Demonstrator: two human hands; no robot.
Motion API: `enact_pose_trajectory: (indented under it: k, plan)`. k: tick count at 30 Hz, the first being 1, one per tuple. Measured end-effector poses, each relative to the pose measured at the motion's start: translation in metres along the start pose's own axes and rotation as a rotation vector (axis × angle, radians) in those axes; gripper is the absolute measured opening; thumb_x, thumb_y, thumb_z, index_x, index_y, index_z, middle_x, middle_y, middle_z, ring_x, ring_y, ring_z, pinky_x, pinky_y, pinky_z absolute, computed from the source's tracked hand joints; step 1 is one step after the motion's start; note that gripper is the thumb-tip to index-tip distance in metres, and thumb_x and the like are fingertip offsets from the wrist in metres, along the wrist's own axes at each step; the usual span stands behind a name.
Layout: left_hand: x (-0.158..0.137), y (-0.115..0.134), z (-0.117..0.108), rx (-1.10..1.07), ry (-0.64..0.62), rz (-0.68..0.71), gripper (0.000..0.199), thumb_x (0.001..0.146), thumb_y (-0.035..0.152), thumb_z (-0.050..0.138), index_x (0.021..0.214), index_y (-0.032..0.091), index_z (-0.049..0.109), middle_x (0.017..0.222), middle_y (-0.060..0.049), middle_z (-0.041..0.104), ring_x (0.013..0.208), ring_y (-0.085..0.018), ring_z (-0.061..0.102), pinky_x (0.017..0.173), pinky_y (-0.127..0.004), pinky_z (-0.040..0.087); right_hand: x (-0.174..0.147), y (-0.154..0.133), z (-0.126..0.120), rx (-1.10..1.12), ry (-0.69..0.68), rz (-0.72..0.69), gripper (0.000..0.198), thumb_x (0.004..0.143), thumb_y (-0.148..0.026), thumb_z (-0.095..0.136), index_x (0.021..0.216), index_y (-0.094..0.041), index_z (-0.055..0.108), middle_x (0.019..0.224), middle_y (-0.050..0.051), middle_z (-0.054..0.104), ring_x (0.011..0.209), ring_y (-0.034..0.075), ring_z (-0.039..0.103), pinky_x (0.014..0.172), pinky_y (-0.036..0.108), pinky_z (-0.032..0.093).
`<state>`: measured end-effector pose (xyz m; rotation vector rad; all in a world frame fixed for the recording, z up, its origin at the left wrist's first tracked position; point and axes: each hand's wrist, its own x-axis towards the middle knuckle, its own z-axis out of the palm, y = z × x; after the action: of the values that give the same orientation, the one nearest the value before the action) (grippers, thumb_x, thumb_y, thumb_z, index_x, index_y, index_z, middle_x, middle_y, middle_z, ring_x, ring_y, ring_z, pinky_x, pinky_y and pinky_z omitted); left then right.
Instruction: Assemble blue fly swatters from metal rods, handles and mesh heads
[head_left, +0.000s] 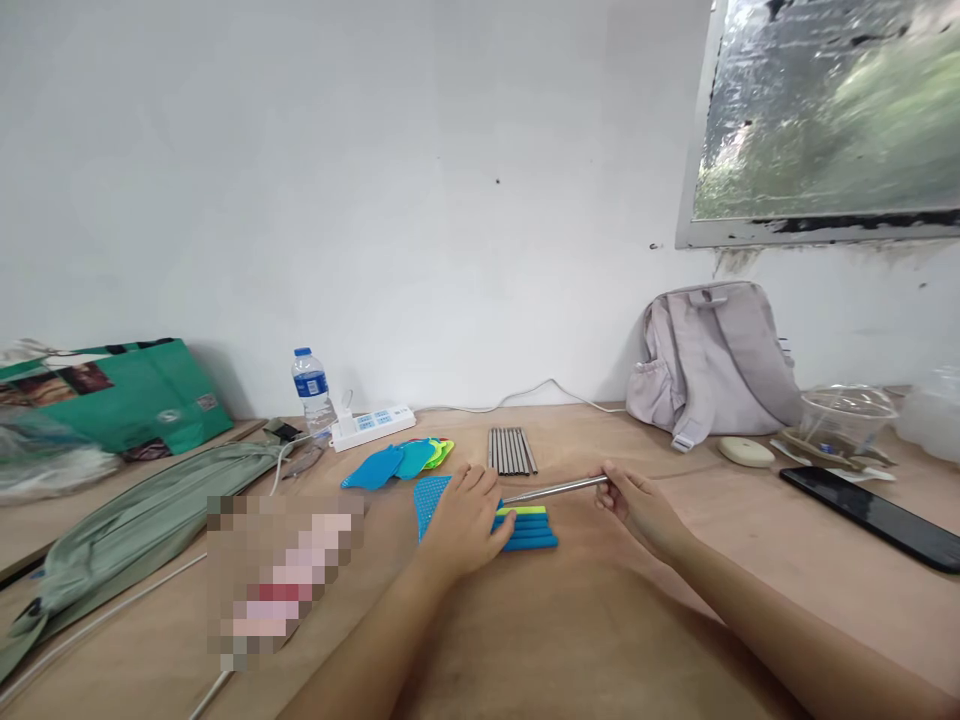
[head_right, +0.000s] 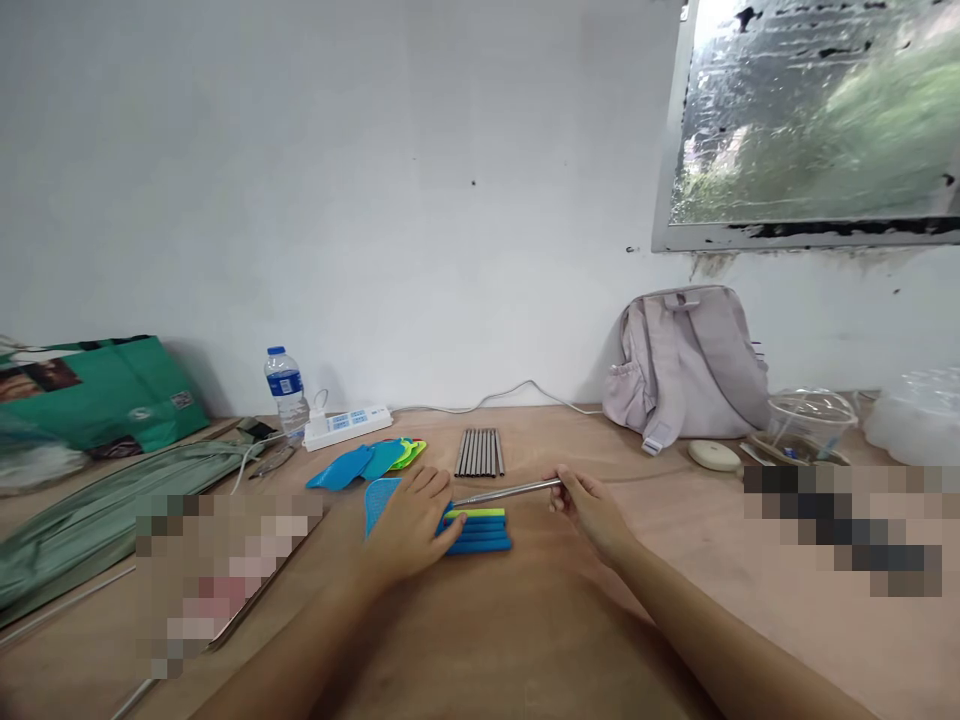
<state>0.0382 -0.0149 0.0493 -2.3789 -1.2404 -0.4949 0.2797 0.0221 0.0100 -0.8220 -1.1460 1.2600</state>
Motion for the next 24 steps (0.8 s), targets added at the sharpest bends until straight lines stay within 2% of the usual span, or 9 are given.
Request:
enact_pose_trajectory:
  k: [3, 6, 9, 12, 17, 20, 24]
  plan:
    - [0.0, -0.001, 0.0, -0.012, -0.056, 0.028, 0.02, 0.078, 0.032, 0.046, 0.075, 0.016, 0.056, 0.084, -0.006, 0.054, 0.086, -0.021, 0.046, 0.084, -0.037, 0.035, 0.0, -0.006, -0.007, -0.324, -0.105, -0.054, 0.035, 0.072, -0.053, 0.054, 0.067, -0.018, 0.059, 0.054, -0.003, 0.047, 0.052, 0.012, 0.042, 0.054, 0.026, 0.033]
    - [-0.002, 0.001, -0.001, -0.037, -0.081, 0.066, 0.024, 0.072, 0.038, 0.051, 0.079, 0.016, 0.056, 0.086, -0.006, 0.053, 0.086, -0.021, 0.046, 0.083, -0.036, 0.035, -0.002, -0.013, -0.011, -0.675, -0.252, -0.214, 0.033, 0.076, -0.048, 0.05, 0.061, -0.02, 0.057, 0.056, -0.001, 0.05, 0.056, 0.013, 0.044, 0.055, 0.026, 0.031]
    - [-0.004, 0.005, -0.004, -0.07, -0.116, 0.11, 0.03, 0.067, 0.044, 0.055, 0.08, 0.016, 0.055, 0.088, -0.006, 0.053, 0.088, -0.021, 0.046, 0.082, -0.035, 0.035, -0.005, -0.014, -0.012, -0.867, -0.384, -0.301, 0.025, 0.075, -0.043, 0.055, 0.063, -0.021, 0.059, 0.063, 0.001, 0.055, 0.06, 0.015, 0.046, 0.055, 0.025, 0.03]
    - [-0.004, 0.007, -0.008, -0.059, -0.167, 0.15, 0.029, 0.065, 0.04, 0.056, 0.081, 0.016, 0.054, 0.089, -0.006, 0.052, 0.088, -0.021, 0.045, 0.082, -0.034, 0.035, -0.006, -0.012, -0.01, -0.922, -0.425, -0.309, 0.022, 0.074, -0.04, 0.056, 0.064, -0.022, 0.061, 0.06, 0.0, 0.055, 0.056, 0.014, 0.044, 0.053, 0.024, 0.028]
    - [-0.004, 0.006, -0.007, 0.007, -0.225, 0.195, 0.025, 0.066, 0.033, 0.054, 0.084, 0.016, 0.053, 0.09, -0.007, 0.051, 0.089, -0.022, 0.043, 0.083, -0.035, 0.033, -0.007, -0.011, -0.006, -0.801, -0.44, -0.239, 0.021, 0.07, -0.043, 0.058, 0.065, -0.023, 0.064, 0.056, -0.001, 0.055, 0.054, 0.014, 0.043, 0.054, 0.025, 0.031]
    - [-0.004, 0.006, -0.003, 0.026, -0.235, 0.213, 0.026, 0.067, 0.036, 0.052, 0.082, 0.015, 0.053, 0.088, -0.007, 0.051, 0.088, -0.022, 0.043, 0.083, -0.035, 0.033, -0.008, -0.012, -0.005, -0.773, -0.433, -0.208, 0.024, 0.067, -0.045, 0.06, 0.059, -0.022, 0.062, 0.053, -0.002, 0.052, 0.053, 0.014, 0.042, 0.052, 0.024, 0.031]
    - [-0.004, 0.007, -0.001, 0.052, -0.223, 0.21, 0.031, 0.067, 0.041, 0.053, 0.082, 0.014, 0.055, 0.086, -0.007, 0.051, 0.086, -0.022, 0.043, 0.084, -0.035, 0.033, -0.008, -0.008, -0.007, -0.88, -0.437, -0.248, 0.029, 0.072, -0.042, 0.055, 0.054, -0.02, 0.057, 0.051, -0.002, 0.049, 0.049, 0.011, 0.039, 0.049, 0.023, 0.026]
